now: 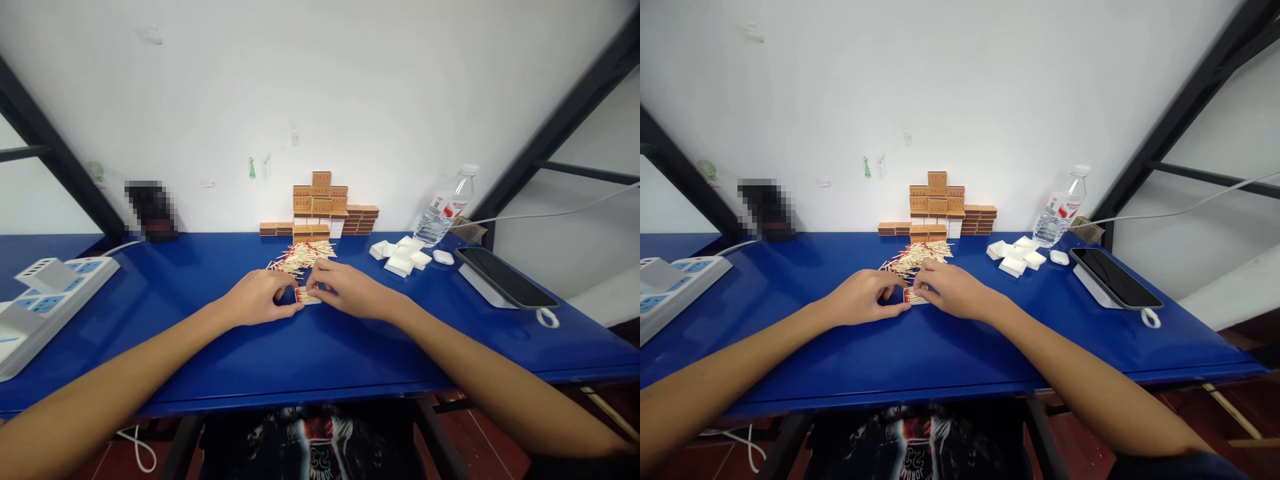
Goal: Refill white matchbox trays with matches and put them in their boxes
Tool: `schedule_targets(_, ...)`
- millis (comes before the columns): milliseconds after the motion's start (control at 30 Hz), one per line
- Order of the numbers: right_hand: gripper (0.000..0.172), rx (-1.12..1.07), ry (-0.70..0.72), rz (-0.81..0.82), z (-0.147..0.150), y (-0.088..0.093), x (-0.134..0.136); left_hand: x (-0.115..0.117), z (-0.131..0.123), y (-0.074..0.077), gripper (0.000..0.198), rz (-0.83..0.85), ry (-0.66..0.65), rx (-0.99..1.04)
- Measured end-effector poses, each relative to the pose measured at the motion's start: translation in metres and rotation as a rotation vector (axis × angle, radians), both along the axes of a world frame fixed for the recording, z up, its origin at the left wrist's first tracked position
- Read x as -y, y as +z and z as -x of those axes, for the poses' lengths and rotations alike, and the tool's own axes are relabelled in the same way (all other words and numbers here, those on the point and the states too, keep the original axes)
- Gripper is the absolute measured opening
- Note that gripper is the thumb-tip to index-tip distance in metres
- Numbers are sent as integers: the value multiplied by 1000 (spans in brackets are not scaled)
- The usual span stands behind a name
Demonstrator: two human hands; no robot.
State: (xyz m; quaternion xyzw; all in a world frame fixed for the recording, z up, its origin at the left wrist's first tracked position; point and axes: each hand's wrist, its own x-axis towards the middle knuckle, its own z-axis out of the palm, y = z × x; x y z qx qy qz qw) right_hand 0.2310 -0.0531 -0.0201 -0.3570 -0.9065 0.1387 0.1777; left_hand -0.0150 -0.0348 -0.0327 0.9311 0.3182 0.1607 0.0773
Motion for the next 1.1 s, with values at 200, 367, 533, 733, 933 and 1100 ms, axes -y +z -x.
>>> schedule_targets(200,11,-6,-115,-107,-15,1,-13,2,0,1,32,-7,-4,63)
schedule_targets(367,14,29,-327,-180,-35,-1,-33,5,-3,3,31,1,-18,62)
schedule_targets(533,7,40,-246,-119,-42,-11,-41,2,-2,0,32,34,-11,-9)
schedule_targets(733,11,47,-172,-60,-34,-19,-40,1,0,-1,33,18,-18,-4)
schedule_targets(933,11,46,-171,43,-34,-18,-40,2,-1,1,34,33,-5,-9)
schedule_targets(1100,13,70,-142,56,-38,-18,-40,1,0,1,34,28,-4,-5)
